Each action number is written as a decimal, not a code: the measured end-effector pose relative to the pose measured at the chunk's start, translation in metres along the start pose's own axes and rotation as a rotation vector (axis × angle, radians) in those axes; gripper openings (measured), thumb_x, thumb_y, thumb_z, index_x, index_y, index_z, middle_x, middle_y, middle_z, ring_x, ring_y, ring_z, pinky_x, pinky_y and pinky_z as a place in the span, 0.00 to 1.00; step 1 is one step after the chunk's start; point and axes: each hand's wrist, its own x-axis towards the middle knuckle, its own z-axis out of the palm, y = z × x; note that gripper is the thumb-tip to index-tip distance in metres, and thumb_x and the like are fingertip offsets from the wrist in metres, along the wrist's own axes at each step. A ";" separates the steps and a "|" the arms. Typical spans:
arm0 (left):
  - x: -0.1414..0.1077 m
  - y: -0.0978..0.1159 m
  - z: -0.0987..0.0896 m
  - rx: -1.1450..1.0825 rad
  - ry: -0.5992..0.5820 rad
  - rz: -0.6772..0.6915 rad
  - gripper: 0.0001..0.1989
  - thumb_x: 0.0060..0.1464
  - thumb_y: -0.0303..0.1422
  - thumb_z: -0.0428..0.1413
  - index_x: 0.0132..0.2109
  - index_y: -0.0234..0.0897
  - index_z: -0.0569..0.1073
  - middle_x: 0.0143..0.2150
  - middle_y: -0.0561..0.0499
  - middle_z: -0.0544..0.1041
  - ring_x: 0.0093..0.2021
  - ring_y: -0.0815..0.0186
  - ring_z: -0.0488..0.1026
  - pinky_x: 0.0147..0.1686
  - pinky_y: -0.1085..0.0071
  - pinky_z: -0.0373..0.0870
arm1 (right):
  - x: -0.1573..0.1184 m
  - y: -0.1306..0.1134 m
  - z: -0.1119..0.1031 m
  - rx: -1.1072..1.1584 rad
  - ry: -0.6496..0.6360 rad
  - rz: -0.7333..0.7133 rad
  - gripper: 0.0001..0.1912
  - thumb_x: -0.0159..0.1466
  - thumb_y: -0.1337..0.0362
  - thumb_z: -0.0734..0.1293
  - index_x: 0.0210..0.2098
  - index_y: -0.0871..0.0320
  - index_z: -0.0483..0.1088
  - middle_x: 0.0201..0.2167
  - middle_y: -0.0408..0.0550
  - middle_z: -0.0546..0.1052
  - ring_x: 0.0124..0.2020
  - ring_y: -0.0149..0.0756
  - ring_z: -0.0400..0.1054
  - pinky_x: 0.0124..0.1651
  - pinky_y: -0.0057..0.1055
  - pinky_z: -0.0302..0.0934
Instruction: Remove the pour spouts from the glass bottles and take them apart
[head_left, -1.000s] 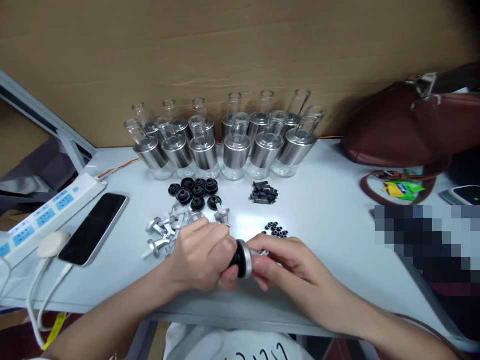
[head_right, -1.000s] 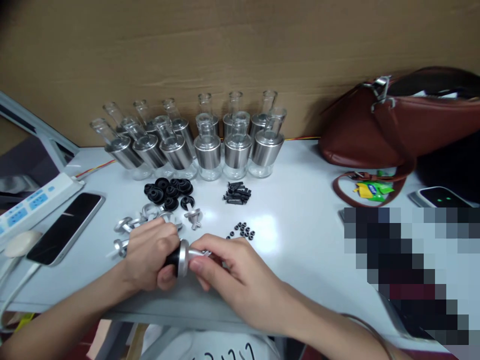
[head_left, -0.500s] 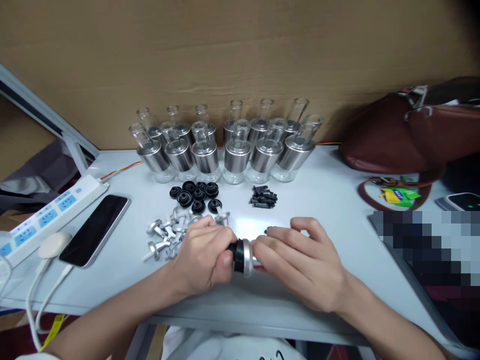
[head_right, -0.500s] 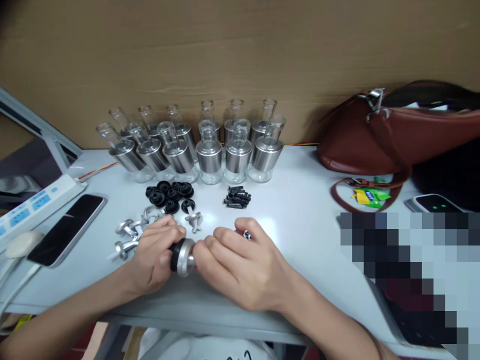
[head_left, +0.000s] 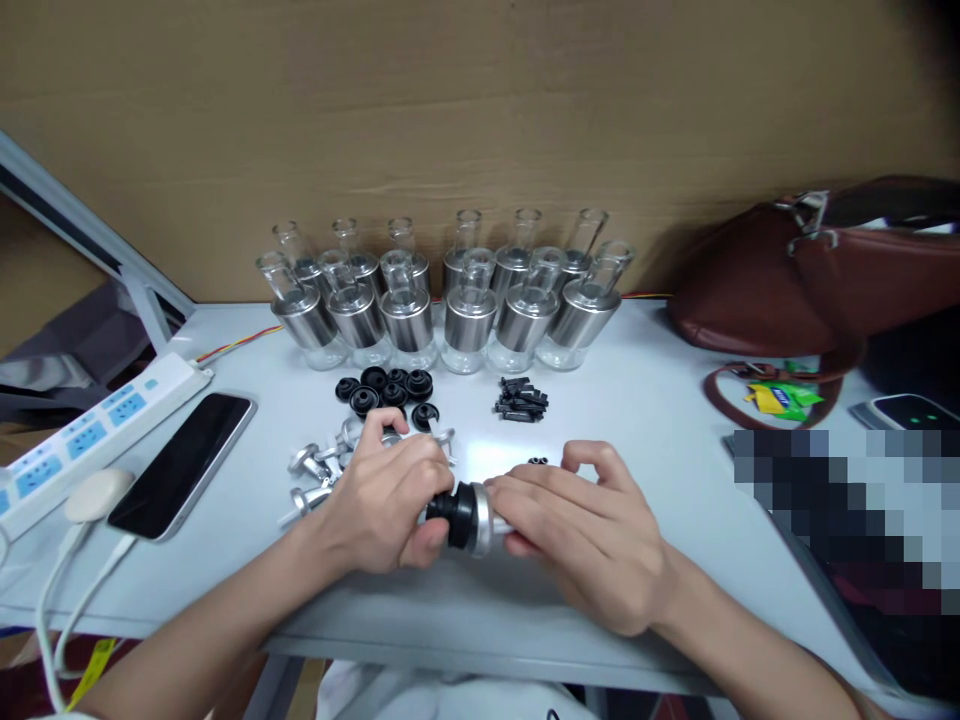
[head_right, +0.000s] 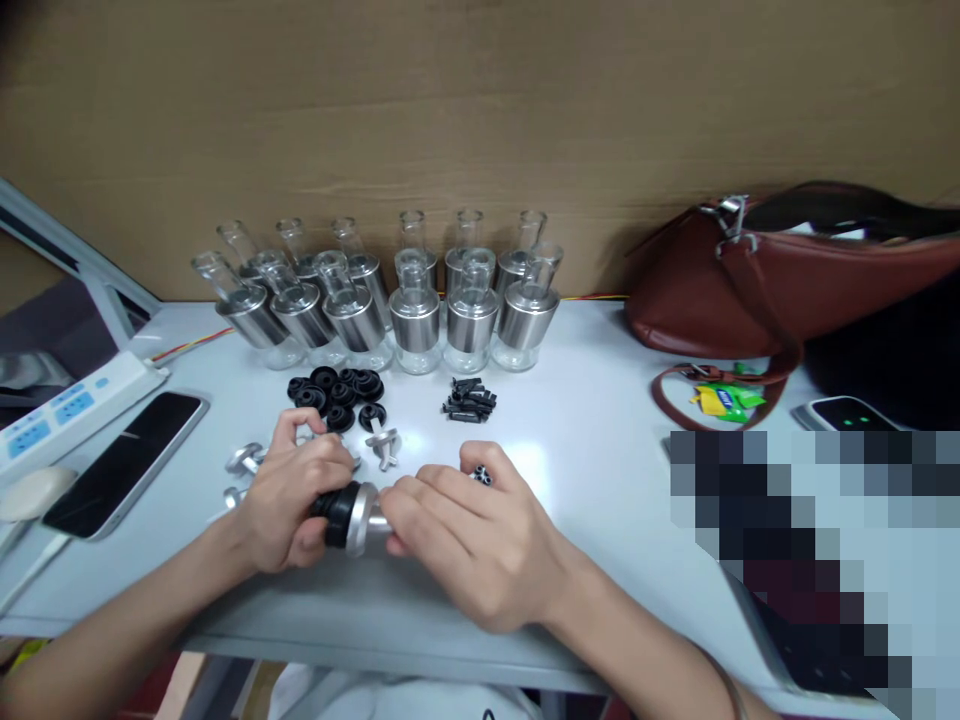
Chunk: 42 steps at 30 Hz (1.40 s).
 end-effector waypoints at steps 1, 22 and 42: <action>-0.001 -0.004 -0.003 0.036 0.003 0.001 0.16 0.65 0.39 0.34 0.36 0.40 0.61 0.27 0.53 0.71 0.25 0.67 0.66 0.41 0.59 0.56 | 0.000 0.001 -0.001 0.026 -0.002 0.028 0.11 0.70 0.69 0.54 0.40 0.62 0.67 0.28 0.46 0.79 0.30 0.31 0.72 0.37 0.34 0.53; -0.010 -0.059 -0.013 0.331 -0.250 -0.622 0.12 0.63 0.35 0.47 0.49 0.39 0.71 0.45 0.46 0.75 0.49 0.57 0.70 0.56 0.49 0.43 | -0.003 0.018 0.001 0.056 0.001 0.148 0.08 0.66 0.74 0.57 0.42 0.60 0.64 0.29 0.48 0.75 0.28 0.32 0.66 0.37 0.33 0.56; -0.007 -0.035 -0.019 -0.025 -0.302 -0.372 0.25 0.60 0.46 0.48 0.59 0.38 0.59 0.53 0.41 0.67 0.53 0.56 0.66 0.51 0.59 0.64 | -0.016 0.011 0.022 0.340 -0.464 0.472 0.14 0.68 0.70 0.57 0.52 0.59 0.65 0.46 0.52 0.75 0.43 0.35 0.72 0.44 0.32 0.68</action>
